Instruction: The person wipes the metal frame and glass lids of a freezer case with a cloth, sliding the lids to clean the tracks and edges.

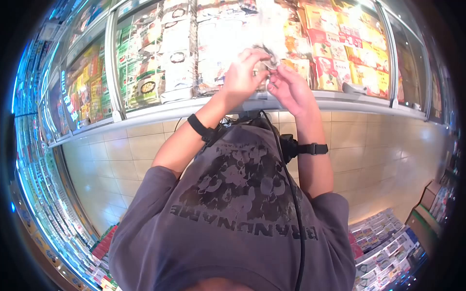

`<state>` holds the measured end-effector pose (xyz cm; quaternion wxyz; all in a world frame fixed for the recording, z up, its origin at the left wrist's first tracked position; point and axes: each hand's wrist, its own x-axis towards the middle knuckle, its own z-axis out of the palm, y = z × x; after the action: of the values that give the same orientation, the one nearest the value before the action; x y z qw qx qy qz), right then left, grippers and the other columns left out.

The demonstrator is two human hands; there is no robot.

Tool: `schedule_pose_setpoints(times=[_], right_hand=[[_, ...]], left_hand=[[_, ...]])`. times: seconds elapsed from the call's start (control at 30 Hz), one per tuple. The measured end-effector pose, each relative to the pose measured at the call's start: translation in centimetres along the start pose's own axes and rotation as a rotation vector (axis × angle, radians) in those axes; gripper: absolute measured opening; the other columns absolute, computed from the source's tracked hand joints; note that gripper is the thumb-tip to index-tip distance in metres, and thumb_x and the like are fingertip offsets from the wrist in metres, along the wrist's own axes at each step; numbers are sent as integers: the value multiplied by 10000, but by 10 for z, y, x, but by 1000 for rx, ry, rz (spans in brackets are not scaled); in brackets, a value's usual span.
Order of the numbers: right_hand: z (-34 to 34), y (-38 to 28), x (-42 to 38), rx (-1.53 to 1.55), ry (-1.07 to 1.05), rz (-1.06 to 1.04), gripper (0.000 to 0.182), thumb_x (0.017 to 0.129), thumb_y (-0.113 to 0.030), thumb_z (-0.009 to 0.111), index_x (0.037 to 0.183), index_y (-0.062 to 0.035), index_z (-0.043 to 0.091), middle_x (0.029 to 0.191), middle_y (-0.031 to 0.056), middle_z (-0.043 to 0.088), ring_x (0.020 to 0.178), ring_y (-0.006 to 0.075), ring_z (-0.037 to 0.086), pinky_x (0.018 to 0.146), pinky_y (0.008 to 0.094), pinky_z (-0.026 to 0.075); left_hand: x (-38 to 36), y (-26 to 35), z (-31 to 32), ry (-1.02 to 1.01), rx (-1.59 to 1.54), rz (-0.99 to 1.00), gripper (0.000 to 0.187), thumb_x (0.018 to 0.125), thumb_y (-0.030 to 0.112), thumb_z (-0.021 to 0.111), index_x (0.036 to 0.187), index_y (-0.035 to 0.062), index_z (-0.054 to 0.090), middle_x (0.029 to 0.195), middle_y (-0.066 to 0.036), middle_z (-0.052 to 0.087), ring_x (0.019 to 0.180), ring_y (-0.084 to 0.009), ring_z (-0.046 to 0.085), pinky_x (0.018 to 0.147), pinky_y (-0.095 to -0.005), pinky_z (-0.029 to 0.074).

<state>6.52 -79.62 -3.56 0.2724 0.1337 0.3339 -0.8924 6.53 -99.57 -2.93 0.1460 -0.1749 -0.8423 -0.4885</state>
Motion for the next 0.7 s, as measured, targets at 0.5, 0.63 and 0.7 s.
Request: schedule_pose_setpoints(times=[0.5,0.63,0.7], right_hand=[[-6,-9,0,-1018,137,-258,172,1046,-212,686,1154,-83,722,846,0,602,721,142,576,646,333,482],[-25,-10,-2,-1397,164,-658,245,994,-144,713,1226,-71,731,999,105,630,789,213,643,735,353,542],[-27,-10,-8,-1384,257,-562,258,986,-133,721,1235,-65,734,1069,131,634,865,260,660,827,379,553]], left_hand=[[-7,-34,-30,152,343,69,183,828,59,779,966,141,691,920,-24,688,995,-293,621,920,-455,407],[-17,-47,-65,141,653,-44,229,825,30,763,1015,146,707,991,-37,672,1061,-314,616,918,-451,445],[-24,-37,-61,24,334,-27,311,838,35,763,1118,167,730,1097,-34,661,1137,-312,605,995,-457,432]])
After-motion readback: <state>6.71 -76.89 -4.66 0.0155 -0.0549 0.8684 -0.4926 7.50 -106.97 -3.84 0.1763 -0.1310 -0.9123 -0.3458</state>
